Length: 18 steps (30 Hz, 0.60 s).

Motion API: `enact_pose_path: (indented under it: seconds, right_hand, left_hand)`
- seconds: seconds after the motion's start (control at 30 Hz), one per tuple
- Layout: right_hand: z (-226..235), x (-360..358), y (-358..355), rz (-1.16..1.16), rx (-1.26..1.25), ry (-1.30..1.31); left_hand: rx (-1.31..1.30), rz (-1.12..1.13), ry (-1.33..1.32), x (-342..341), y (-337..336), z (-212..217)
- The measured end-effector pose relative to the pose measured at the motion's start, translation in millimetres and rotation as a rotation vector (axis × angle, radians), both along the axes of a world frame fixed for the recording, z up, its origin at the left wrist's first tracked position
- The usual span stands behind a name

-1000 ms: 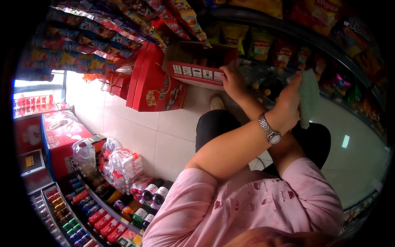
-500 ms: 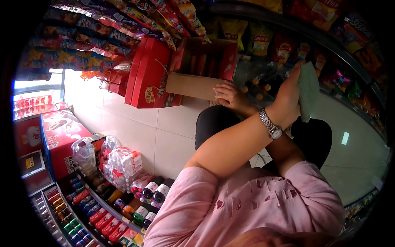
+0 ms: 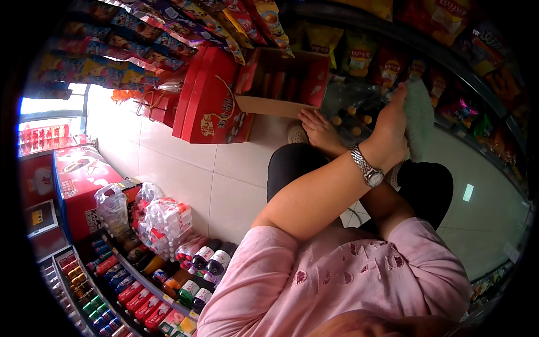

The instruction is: The person sits on the floor in a store aisle and wipes the surfaces of snack packages with a cloth. They handle multiple chip bags one at a time, turning them over to clean both sides before placing them back on the shelf.

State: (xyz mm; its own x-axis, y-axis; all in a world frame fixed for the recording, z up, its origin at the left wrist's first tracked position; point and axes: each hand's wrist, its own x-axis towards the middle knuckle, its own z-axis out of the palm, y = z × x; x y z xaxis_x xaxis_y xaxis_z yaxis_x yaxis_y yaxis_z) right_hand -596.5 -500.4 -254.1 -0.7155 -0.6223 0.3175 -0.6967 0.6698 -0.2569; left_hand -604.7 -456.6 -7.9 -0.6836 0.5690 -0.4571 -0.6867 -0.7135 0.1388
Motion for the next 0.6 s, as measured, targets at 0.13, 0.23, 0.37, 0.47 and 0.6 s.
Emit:
enact_pose_path:
  seconds: [0.13,0.23,0.37,0.47,0.6]
  right_hand:
    - [-0.8,0.2,-2.5,-0.005,0.063,-0.005]
    - [6.2,1.3,-2.3,0.026,0.060,0.004]
    - [24.3,-1.2,0.9,0.067,-0.234,-0.059]
    - [49.6,-6.8,0.6,-0.047,-0.620,-0.098]
    - [105.5,-36.0,-2.2,-0.222,-0.648,-0.143]
  left_hand:
    - [-0.008,0.053,-0.034,-5.7,-5.9,0.5]
    - [-0.002,0.083,-0.053,-9.7,-18.4,10.4]
    - [0.013,0.156,-0.023,-16.8,-31.8,9.8]
    - [-0.033,0.309,0.022,-18.6,-47.7,14.4]
    - [-0.058,0.717,0.091,-36.1,-69.3,-29.8]
